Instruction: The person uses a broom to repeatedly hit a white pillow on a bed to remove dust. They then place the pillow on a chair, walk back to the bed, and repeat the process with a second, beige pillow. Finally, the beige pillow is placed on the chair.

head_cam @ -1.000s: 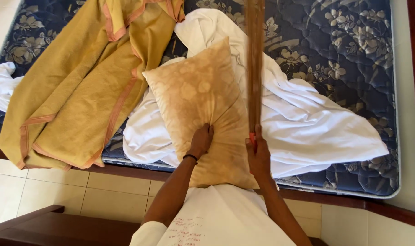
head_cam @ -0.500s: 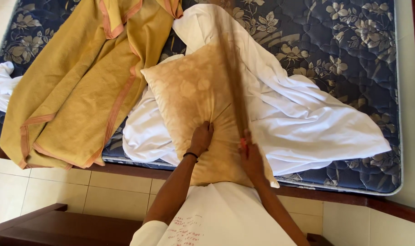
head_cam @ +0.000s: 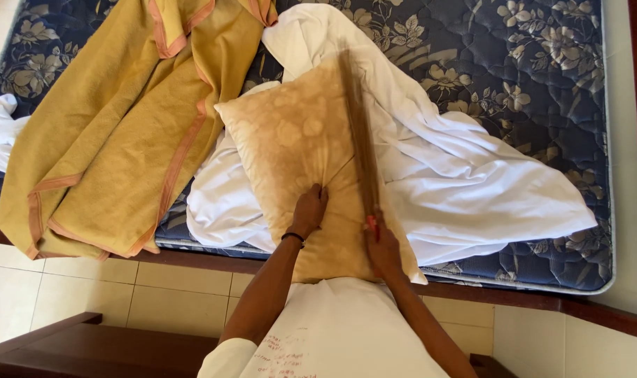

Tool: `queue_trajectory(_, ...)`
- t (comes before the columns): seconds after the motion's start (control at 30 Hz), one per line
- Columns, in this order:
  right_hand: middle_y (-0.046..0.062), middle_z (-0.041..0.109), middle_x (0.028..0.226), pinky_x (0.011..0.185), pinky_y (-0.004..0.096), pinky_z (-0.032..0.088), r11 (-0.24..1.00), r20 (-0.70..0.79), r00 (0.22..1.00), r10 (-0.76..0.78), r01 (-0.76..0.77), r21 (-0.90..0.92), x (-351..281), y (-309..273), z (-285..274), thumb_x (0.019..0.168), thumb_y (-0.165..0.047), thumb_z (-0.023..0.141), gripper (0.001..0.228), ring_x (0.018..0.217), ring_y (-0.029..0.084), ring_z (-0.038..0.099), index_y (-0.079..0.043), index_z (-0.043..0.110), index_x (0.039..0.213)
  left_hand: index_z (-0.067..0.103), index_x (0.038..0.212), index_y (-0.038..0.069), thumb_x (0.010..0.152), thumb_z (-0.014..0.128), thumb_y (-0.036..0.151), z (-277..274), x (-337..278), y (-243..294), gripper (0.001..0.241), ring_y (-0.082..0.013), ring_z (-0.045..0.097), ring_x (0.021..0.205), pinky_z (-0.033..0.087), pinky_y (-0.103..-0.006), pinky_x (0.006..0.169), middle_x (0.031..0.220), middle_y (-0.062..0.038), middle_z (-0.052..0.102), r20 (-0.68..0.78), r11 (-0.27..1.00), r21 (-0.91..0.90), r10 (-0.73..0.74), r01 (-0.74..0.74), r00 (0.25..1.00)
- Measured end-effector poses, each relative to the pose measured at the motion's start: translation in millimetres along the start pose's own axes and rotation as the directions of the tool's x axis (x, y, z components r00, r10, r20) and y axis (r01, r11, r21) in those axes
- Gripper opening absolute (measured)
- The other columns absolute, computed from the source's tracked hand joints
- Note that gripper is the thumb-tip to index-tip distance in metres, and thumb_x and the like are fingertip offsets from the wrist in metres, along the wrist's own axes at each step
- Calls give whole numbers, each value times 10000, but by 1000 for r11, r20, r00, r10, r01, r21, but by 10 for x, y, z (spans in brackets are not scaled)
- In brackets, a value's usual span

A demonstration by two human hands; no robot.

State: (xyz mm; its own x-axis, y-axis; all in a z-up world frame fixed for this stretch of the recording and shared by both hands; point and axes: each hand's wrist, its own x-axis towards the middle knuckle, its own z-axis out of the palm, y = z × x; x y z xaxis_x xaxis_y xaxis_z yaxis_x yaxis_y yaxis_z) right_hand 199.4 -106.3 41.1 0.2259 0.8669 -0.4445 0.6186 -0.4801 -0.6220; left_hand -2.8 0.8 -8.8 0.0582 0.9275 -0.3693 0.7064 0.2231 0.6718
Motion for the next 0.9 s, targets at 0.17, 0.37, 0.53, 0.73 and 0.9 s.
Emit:
queue_trajectory(0.17,275,564,1363,1144,556,384,987,-124,992,-25,44,157,-455,-727,-486,1017,-507,495,649,1291,487,525,-313,316,1611,625,1116,47,1069,389,469,20,8,-78,486,-526,689,997,550,-624,863,974,-306,721,3,1000,0,-16,16,1000)
queue_trajectory(0.37,230,665,1241,1046,551,495,999,-49,998,30,-28,44,-144,-286,-201,990,-518,528,613,1182,457,630,-264,450,1542,625,1116,46,1066,395,452,12,28,-40,469,-512,696,998,564,-598,851,982,-289,728,15,1000,0,-9,9,1000)
queue_trajectory(0.53,292,643,1156,984,599,502,991,-165,983,-74,91,98,-389,-872,-457,1010,-501,536,570,1123,516,615,-100,548,1416,634,1109,48,1069,405,447,-3,58,-65,462,-505,702,989,564,-600,853,972,-297,727,-5,1000,3,-14,14,1000)
queue_trajectory(0.73,267,652,1169,1008,557,502,998,-6,1000,28,-27,52,1,-618,-278,1014,-518,482,622,1143,490,632,-272,376,1575,629,1122,29,1072,393,429,39,162,-61,467,-518,692,997,554,-612,859,996,-300,724,-8,1000,-7,15,-15,1000)
queue_trajectory(0.9,165,607,1092,887,523,550,979,30,989,-143,146,-145,-175,-581,-169,1014,-556,486,580,1045,419,666,-188,525,1461,637,1135,37,1073,389,435,197,198,-195,473,-508,697,1004,553,-619,873,1012,-285,731,-33,1000,20,24,-24,999)
